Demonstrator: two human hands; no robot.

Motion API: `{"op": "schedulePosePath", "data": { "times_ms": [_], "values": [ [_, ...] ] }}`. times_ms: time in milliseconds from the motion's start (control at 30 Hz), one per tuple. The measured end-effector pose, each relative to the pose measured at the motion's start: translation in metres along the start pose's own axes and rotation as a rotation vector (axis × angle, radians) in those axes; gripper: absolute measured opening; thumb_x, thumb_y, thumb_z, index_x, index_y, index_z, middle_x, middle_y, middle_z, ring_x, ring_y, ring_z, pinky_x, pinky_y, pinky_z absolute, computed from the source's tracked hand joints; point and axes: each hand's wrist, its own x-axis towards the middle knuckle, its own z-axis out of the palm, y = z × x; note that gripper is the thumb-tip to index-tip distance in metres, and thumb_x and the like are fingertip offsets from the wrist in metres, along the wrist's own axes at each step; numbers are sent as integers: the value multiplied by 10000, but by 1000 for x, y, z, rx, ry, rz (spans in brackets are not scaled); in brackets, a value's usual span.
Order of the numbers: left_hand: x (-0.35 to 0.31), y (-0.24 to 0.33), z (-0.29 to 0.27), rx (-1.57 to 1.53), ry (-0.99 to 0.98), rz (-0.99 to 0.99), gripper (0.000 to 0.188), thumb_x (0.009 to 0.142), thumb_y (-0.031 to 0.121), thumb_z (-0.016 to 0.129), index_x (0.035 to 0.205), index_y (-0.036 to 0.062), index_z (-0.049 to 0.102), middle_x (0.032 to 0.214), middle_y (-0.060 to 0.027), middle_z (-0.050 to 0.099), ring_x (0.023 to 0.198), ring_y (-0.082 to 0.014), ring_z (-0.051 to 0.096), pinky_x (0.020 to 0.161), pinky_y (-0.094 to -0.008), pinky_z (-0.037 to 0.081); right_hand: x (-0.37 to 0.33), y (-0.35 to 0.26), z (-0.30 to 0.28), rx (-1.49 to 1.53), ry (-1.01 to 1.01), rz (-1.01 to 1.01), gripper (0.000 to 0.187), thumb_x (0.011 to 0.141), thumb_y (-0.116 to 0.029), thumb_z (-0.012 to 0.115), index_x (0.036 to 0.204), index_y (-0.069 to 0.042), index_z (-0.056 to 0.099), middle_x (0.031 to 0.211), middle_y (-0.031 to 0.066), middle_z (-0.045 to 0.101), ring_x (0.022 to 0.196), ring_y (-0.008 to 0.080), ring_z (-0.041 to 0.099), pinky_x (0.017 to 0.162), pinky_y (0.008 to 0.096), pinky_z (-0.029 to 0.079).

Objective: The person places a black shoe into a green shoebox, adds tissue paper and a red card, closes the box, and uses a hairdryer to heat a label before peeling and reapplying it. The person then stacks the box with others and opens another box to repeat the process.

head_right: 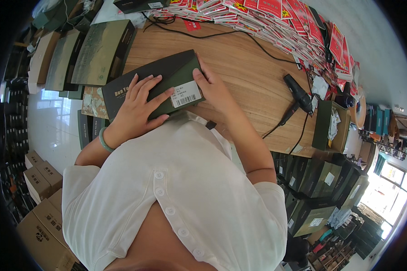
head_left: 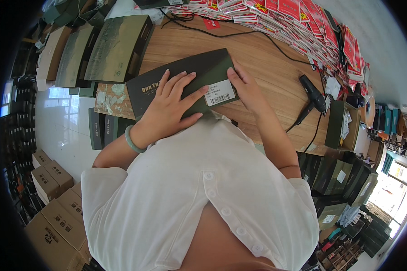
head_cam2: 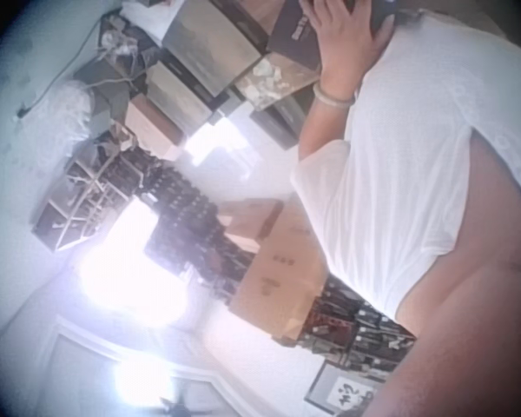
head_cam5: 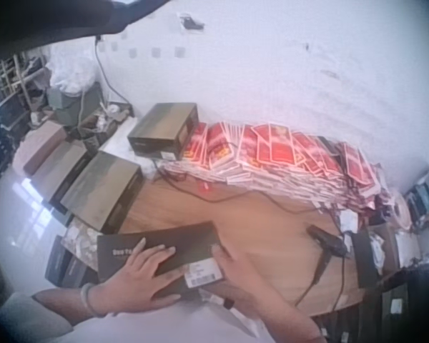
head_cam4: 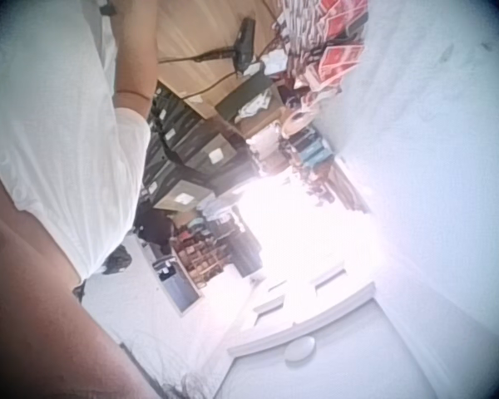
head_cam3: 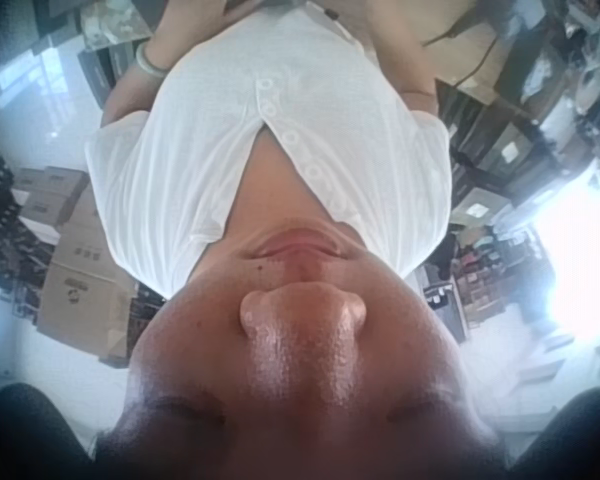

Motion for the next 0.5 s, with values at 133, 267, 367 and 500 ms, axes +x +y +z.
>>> {"op": "schedulePosePath", "data": {
  "times_ms": [133, 267, 367, 500],
  "values": [
    [0, 1, 1, -8, 2, -19, 685, 790, 354, 737, 1403, 156, 504, 1442, -146, 392, 1347, -350, 374, 1155, -576, 233, -3, -2, -2, 80, -21, 105, 648, 1010, -260, 562, 1542, -44, 260, 1358, 103, 540, 1211, 145, 502, 1011, 275, 407],
    [1, 0, 0, 5, 2, -11, 717, 768, 346, 750, 1408, 144, 498, 1441, -145, 393, 1344, -351, 376, 1156, -574, 235, -7, -6, 6, -173, -14, -48, 675, 1002, -261, 575, 1546, -41, 243, 1353, 105, 541, 1202, 151, 510, 1019, 285, 405],
    [1, 1, 0, 2, -3, -16, 719, 765, 339, 751, 1409, 145, 497, 1440, -146, 394, 1342, -352, 379, 1155, -576, 237, -7, -7, 6, -128, -24, -25, 684, 997, -245, 583, 1549, -43, 234, 1346, 109, 546, 1192, 149, 517, 1016, 287, 408],
    [1, 1, 0, -1, 11, -15, 690, 765, 329, 753, 1396, 176, 520, 1441, -146, 395, 1341, -354, 383, 1154, -577, 241, -9, -5, 4, -32, -48, 20, 688, 994, -225, 587, 1555, -57, 226, 1336, 101, 547, 1179, 140, 524, 997, 285, 424]
  ]
}}
